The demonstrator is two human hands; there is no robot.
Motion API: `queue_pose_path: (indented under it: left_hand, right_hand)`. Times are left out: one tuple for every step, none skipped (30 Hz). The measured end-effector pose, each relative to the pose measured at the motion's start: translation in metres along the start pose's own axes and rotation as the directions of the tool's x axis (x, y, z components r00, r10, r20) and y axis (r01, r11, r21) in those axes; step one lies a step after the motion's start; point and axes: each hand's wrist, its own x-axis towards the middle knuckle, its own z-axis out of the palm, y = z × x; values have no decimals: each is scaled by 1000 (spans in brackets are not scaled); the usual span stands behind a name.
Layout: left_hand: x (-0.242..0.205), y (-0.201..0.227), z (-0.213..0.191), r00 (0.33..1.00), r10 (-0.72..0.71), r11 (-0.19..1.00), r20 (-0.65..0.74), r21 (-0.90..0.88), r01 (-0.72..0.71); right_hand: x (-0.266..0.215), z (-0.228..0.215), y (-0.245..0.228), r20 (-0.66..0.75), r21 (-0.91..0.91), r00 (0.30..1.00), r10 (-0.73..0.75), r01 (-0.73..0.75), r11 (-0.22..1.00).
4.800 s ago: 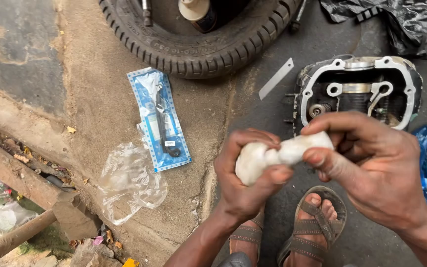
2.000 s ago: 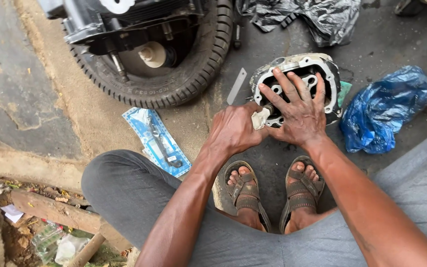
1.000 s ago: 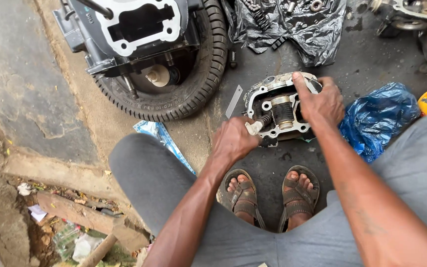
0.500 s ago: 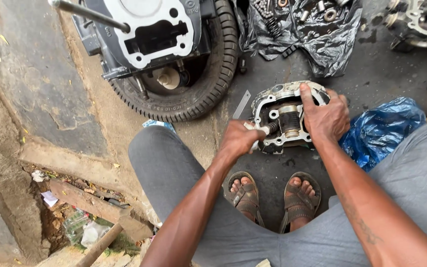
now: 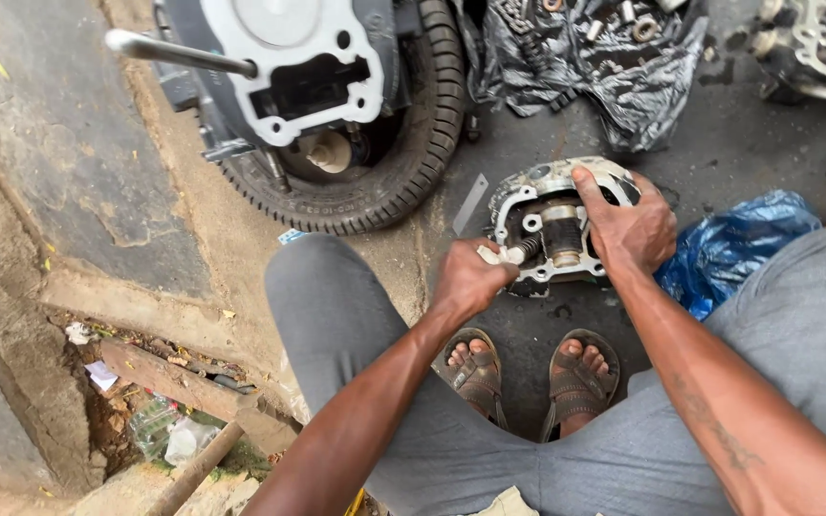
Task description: The person sits on the ground beside a motorcycle and reassembles its engine cylinder assembly. They wipe the piston with a cloth, fit the piston into the cylinder, place valve springs and small hardware into the cylinder head, and press components into position by hand.
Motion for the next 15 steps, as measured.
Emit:
queue_pose_path:
  left_hand:
    - [3,-2,2,1000,-4,1000,-11,-8,4]
    - [5,-4,3,1000,-2,1000,3,-20,2]
    - [8,-6,3,1000,3,1000,16,-28,-3]
    - [5,-4,-1,1000,1,1000,4,-31,-1]
    - [2,-2,-3,999,-13,999,34,-29,14]
    - [0,1,-4,998,-27,999,63,-28,28]
    - [-1,2,-5,998,-26,999,62,-27,28]
    - [-2,3,-5,997,-34,999,75,3,34]
    - [-1,5,-3,995,-37,999,96,37,34]
    - [8,-12,3,994,-31,999,103,43,27]
    - [17,-29,11,985,169,982,36,77,-172]
    - [26,-48,19,930,367,924,-20,121,-362]
    - [18,-32,12,933,360,927,-7,117,-357]
    - [9,-17,4,981,183,975,60,115,-189]
    - [0,-2,-5,993,-1,992,118,123,-13]
  right_hand:
    - [0,1,2,8,0,1000,-12,12,1000]
    - [1,1,3,-7,-12,1000,-19,19,1000]
    - [2,2,3,-23,-20,999,-24,23,1000]
    - [1,3,2,-17,-15,999,-34,34,999]
    - [2,3,2,-33,-25,999,-43,42,999]
    - [3,3,3,-49,-35,997,-53,51,998]
    - [3,6,5,-49,-33,997,-53,51,998]
    - [5,9,7,-38,-30,999,-28,27,999]
    - [8,10,11,-36,-28,999,4,-5,1000]
    - [9,10,8,-44,-26,999,11,-12,1000]
    - [10,10,8,-78,-41,997,-29,25,999]
    - [11,10,8,-112,-58,991,-69,62,996]
    - [9,7,7,-110,-68,992,-58,50,996]
    - [5,5,7,-92,-71,995,-28,21,997]
    - [2,3,4,-70,-74,998,-7,2,997]
